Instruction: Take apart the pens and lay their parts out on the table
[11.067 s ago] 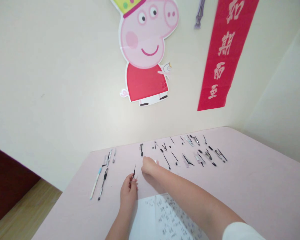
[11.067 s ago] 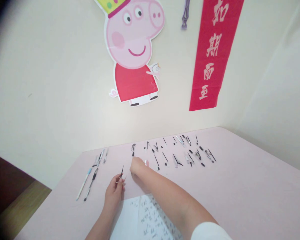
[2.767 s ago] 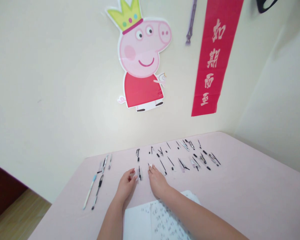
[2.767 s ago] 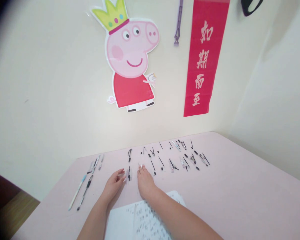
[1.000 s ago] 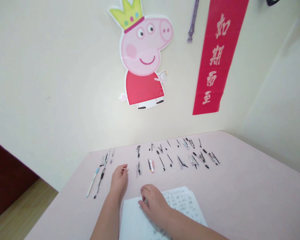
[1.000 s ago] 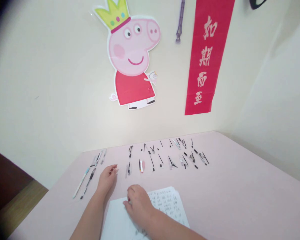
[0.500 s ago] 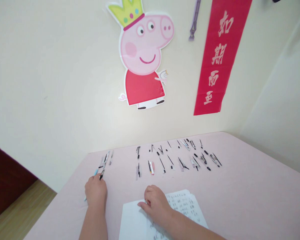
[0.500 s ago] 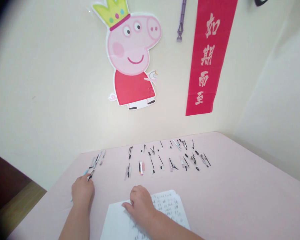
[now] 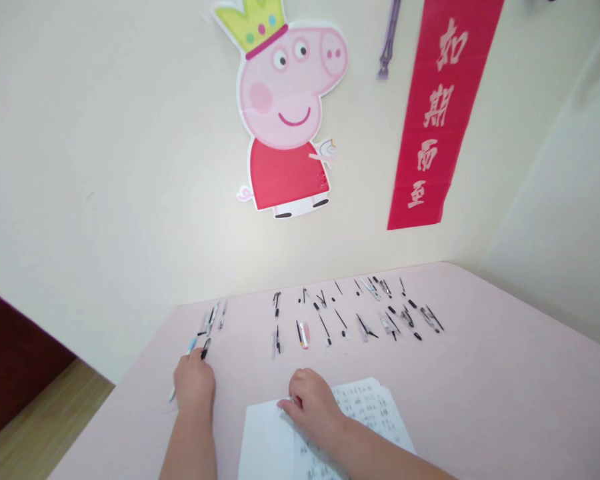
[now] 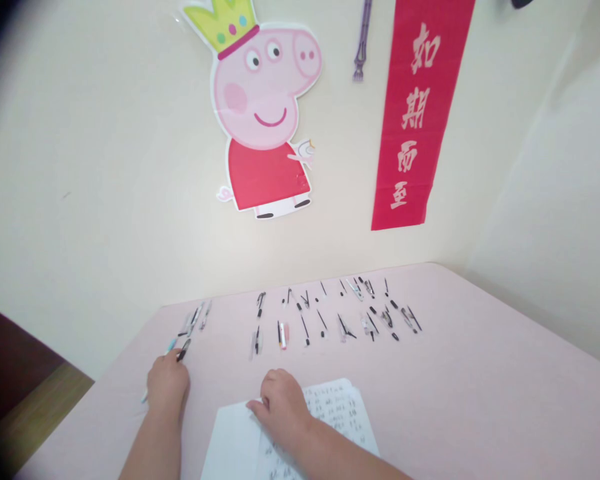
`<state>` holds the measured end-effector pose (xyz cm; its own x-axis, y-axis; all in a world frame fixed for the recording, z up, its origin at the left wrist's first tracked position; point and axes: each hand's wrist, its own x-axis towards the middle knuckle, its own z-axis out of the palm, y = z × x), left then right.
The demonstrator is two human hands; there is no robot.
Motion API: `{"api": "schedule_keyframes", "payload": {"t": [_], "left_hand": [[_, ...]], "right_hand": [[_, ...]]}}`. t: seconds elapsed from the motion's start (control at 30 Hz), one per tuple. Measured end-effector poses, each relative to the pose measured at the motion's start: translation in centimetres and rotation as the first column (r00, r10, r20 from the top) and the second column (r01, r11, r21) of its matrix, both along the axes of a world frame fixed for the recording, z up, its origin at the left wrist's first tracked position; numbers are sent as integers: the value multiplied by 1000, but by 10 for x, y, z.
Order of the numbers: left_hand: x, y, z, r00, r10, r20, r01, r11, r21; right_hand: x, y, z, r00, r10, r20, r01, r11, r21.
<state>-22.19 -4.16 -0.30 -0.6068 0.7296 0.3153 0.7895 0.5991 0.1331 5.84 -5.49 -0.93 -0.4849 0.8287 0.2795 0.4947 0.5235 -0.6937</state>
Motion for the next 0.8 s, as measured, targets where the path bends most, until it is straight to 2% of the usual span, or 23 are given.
{"api": "schedule_keyframes", "payload": {"t": [0.17, 0.33, 0.4, 0.47, 0.63, 0.73, 0.8], "left_hand": [[3, 2, 4, 998, -49, 45, 48, 999, 15], [9, 12, 9, 930, -226, 291, 188, 970, 152], [14, 15, 13, 858, -333, 390, 259, 938, 231], [24, 17, 19, 737, -442, 512, 310, 893, 326], [61, 11, 36, 423, -555, 716, 386, 825, 412], [84, 6, 35, 325, -599, 732, 469, 774, 425], [95, 4, 30, 294, -639, 711, 507, 735, 450]], "right_hand": [[0, 0, 1, 1000, 2, -14, -2, 1000, -5], [1, -1, 8, 999, -32, -33, 31, 999, -44], [2, 0, 9, 998, -46, -47, 43, 998, -51], [1, 0, 8, 997, -54, -59, 51, 997, -53], [0, 3, 4, 995, -56, -87, 50, 997, -64], [0, 6, 0, 988, -64, -144, 54, 996, -73], [0, 8, -2, 974, -101, -202, 85, 993, -88]]}}
